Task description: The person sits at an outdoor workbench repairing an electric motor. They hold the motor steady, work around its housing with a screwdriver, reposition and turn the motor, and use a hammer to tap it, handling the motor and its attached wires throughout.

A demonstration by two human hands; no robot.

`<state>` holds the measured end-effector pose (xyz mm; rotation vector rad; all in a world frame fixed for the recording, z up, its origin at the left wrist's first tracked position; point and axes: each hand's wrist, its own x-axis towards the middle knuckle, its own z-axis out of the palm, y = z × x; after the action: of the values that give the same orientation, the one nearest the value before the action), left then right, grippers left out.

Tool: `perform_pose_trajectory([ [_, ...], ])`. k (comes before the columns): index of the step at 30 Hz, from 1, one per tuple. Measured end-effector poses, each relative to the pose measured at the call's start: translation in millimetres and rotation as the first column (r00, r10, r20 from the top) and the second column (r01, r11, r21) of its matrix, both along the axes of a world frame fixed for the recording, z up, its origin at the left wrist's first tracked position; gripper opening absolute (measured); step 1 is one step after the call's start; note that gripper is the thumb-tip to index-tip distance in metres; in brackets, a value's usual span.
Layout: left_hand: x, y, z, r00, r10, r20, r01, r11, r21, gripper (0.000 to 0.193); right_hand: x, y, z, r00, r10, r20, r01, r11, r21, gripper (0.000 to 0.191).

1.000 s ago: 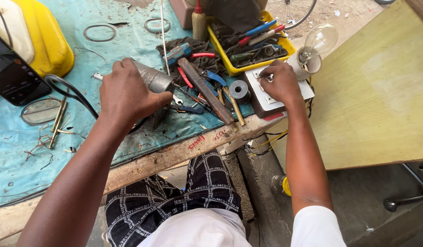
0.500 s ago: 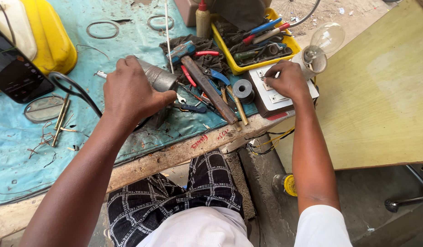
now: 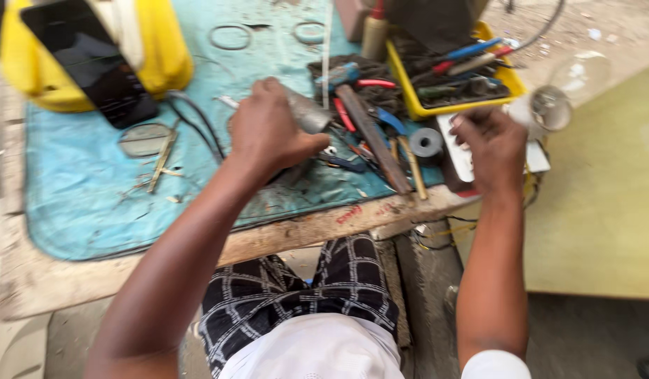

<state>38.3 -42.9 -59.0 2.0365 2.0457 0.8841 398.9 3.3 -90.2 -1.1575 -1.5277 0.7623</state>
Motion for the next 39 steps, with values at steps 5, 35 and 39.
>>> perform_pose_trajectory([
  [5,-0.1,-2.1,5.0,1.000,-0.006,0.013,0.006,1.000,-0.005,0.090,-107.6,-46.8,-18.5,0.956,0.235,-0.174,-0.199,0.959,0.200,0.011],
  [35,-0.1,7.8,-1.5,0.997,-0.012,0.078,0.009,0.999,0.040,0.105,-169.2,-23.3,-46.2,0.976,0.198,-0.087,-0.177,0.962,0.209,0.015],
  [39,-0.2,9.5,-2.2,0.997,-0.017,0.076,0.012,0.998,0.068,0.104,-167.1,-27.1,-50.5,0.981,0.191,-0.021,-0.179,0.950,0.255,0.015],
])
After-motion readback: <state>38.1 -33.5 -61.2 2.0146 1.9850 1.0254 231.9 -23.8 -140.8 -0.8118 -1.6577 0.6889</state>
